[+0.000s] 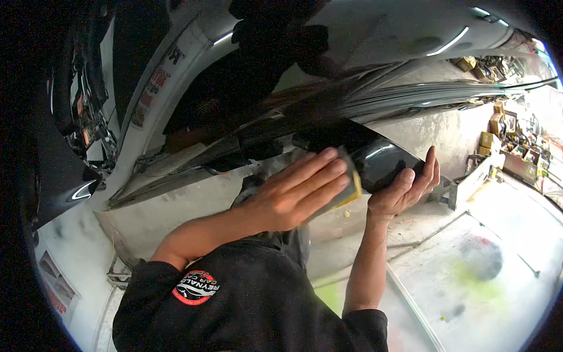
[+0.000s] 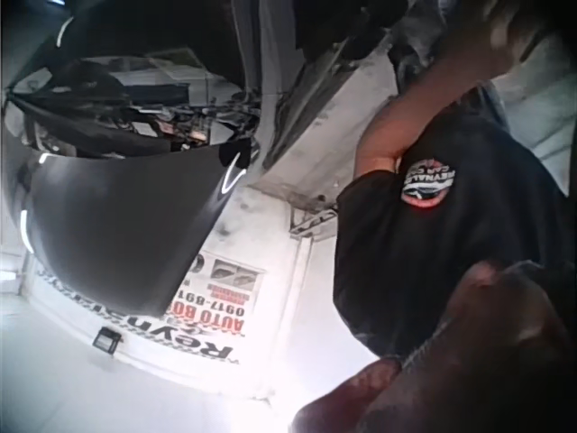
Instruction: Sanding a black car side mirror using a sanding block and water.
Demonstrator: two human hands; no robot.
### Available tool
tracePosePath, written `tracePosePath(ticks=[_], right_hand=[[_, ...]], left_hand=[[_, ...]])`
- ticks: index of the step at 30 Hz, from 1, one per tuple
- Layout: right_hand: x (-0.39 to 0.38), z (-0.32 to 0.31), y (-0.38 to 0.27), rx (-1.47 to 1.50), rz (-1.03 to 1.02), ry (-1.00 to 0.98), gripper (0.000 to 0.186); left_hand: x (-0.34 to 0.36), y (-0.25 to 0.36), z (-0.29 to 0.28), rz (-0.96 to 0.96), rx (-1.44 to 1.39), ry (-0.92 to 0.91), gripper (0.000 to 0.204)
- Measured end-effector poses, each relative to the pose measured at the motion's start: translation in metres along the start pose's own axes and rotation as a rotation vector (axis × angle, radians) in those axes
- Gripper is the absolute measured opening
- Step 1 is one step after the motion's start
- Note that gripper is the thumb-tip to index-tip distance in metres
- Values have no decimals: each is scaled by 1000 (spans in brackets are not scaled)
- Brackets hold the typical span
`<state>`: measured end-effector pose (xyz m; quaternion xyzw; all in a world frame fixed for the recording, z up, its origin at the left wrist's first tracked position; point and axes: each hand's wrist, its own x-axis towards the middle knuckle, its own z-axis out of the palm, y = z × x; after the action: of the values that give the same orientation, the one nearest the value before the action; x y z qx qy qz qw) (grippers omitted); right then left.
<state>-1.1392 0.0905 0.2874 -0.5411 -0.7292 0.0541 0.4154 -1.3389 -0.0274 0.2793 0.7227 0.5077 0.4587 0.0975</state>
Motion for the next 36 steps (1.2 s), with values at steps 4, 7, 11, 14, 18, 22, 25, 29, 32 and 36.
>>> tracePosePath(ticks=[4,7,11,14,18,22,25,29,32,36], right_hand=[[1,-3,4,29,-6,11,61],[-2,-5,8,2,-24,3,60],[-3,-3,3,15,-7,25,59],[-4,1,3,14,-7,29,61],[-7,5,1,22,13,22,63],[-5,4,-2,17,20,9,63],[-6,5,-3,-27,-19,-2,62],[-11,9,0,-2,-40,12,61],[-14,9,2,-15,-31,9,61],[-17,14,-5,27,-1,3,61]], left_hand=[[35,13,-1,-47,-32,-1,49],[59,9,9,-107,-246,7,55],[-3,-7,-1,-195,-468,36,70],[6,-14,5,-201,-521,18,65],[42,-27,10,-136,-555,-18,67],[-22,-21,-1,-183,-554,-32,67],[-6,-18,3,-249,-583,77,64],[9,-27,10,-276,-634,64,62],[-31,-15,-7,-313,-610,40,60],[-12,-32,4,-342,-600,51,55]])
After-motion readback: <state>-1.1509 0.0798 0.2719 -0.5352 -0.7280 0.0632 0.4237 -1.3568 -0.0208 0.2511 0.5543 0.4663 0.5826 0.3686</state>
